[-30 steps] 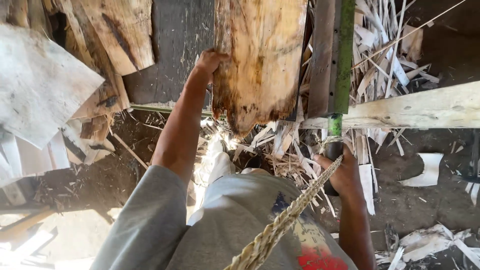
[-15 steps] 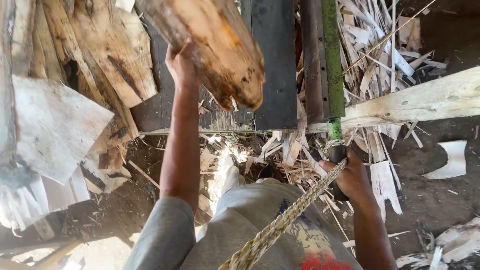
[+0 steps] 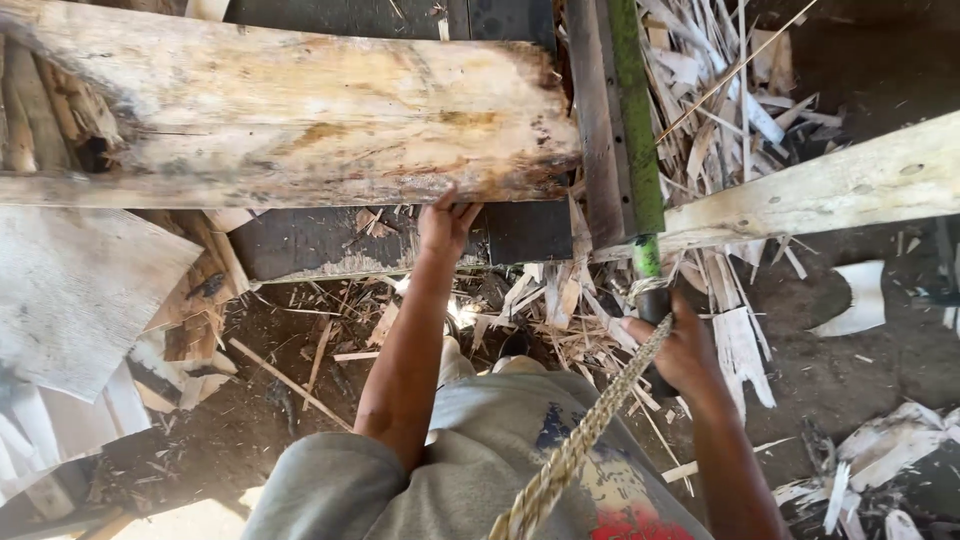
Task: Cutting and trimming thin sheets of wood veneer or bark using a manual guillotine-style lever cutter.
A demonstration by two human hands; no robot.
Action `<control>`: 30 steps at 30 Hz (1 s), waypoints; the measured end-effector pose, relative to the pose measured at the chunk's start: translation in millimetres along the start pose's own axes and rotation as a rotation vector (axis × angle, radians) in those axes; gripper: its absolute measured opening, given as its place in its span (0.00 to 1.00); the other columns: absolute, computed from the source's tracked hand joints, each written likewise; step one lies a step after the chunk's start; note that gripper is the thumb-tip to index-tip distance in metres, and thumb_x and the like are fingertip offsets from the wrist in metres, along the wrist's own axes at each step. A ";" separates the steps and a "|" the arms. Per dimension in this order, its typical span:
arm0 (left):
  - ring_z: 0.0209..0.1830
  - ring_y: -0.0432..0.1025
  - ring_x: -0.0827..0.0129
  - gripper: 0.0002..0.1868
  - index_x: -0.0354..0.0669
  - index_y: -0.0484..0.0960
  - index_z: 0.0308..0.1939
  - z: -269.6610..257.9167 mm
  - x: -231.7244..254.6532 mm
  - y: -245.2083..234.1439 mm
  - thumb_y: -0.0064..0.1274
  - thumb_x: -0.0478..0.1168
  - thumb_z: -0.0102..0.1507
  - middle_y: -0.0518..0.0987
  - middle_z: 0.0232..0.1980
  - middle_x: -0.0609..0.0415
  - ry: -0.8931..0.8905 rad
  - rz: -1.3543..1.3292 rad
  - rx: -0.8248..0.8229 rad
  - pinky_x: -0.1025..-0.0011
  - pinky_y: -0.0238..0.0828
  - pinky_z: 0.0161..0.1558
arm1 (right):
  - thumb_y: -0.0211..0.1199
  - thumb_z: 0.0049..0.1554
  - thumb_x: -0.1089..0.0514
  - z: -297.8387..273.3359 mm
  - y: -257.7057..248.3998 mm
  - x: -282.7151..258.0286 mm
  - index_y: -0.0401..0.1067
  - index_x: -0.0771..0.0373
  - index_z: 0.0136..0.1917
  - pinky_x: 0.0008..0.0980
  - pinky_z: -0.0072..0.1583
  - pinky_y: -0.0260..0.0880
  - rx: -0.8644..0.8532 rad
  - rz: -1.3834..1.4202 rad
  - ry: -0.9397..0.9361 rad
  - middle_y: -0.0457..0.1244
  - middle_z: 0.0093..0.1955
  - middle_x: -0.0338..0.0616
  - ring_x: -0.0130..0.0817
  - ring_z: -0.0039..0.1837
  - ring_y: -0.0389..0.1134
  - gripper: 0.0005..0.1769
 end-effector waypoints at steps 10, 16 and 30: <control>0.40 0.81 0.51 0.05 0.29 0.74 0.44 26.4 8.4 11.8 0.50 0.28 0.65 0.82 0.46 0.38 0.098 0.011 0.094 0.54 0.86 0.39 | 0.71 0.50 0.46 -6.2 -4.6 -2.7 0.62 0.57 0.69 0.48 0.55 0.76 -0.044 -0.047 -0.026 0.64 0.55 0.52 0.44 0.54 0.72 0.39; 0.39 0.81 0.47 0.11 0.21 0.71 0.48 36.5 -14.4 7.8 0.52 0.26 0.63 0.82 0.46 0.34 0.116 -0.026 0.136 0.56 0.84 0.35 | 0.70 0.49 0.53 -20.1 -19.1 -15.9 0.60 0.57 0.74 0.37 0.43 0.79 0.057 -0.019 -0.198 0.66 0.52 0.52 0.43 0.45 0.73 0.42; 0.37 0.80 0.54 0.14 0.31 0.69 0.50 39.0 -18.6 12.6 0.54 0.26 0.62 0.81 0.44 0.41 0.049 0.002 0.249 0.53 0.86 0.37 | 0.69 0.53 0.54 -11.2 -5.6 -10.6 0.58 0.59 0.73 0.43 0.46 0.81 0.050 -0.191 -0.058 0.67 0.52 0.55 0.44 0.46 0.74 0.38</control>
Point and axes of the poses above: each hand's wrist, its own z-axis towards the middle knuckle, its own y-axis out of the palm, x = y × z, the point moved 4 cm from there along z, towards the middle knuckle
